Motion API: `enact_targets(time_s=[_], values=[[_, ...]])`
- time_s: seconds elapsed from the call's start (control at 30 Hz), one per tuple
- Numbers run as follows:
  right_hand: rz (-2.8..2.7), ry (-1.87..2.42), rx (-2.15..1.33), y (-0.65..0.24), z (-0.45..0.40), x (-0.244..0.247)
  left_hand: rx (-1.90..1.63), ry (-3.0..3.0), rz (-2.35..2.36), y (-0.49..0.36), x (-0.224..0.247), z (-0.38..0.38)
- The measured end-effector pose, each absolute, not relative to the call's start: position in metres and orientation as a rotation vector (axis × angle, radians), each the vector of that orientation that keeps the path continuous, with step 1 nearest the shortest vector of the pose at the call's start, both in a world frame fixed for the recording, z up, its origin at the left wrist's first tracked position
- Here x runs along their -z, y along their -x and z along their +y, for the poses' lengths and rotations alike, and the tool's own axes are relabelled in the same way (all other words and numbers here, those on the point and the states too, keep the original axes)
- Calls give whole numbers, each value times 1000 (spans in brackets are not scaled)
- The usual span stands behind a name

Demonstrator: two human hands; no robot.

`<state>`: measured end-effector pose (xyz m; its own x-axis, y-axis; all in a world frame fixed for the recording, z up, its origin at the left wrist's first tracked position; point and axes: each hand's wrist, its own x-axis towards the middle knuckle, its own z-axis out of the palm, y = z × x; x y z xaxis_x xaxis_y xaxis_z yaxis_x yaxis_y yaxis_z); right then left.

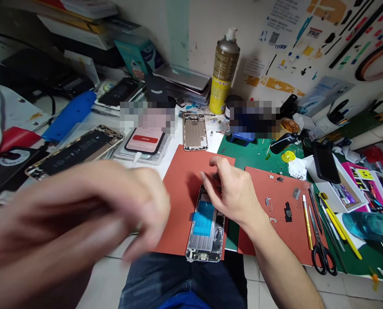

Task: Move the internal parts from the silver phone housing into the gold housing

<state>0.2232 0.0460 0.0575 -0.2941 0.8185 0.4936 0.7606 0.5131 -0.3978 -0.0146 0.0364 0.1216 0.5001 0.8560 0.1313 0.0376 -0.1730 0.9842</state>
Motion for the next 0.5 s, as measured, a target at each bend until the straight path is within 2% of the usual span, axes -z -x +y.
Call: enact_targets(time_s=[0.1, 0.27, 0.5], values=[[-2096, 1252, -122, -223, 46, -58, -815, -1861, 956, 5, -98, 64], [-2085, 1226, -177, -222, 46, -56, -416, -2175, 1030, -8, -47, 77], [-2062, 1276, -180, -225, 45, -50, -277, -2207, 1062, -14, -35, 73]])
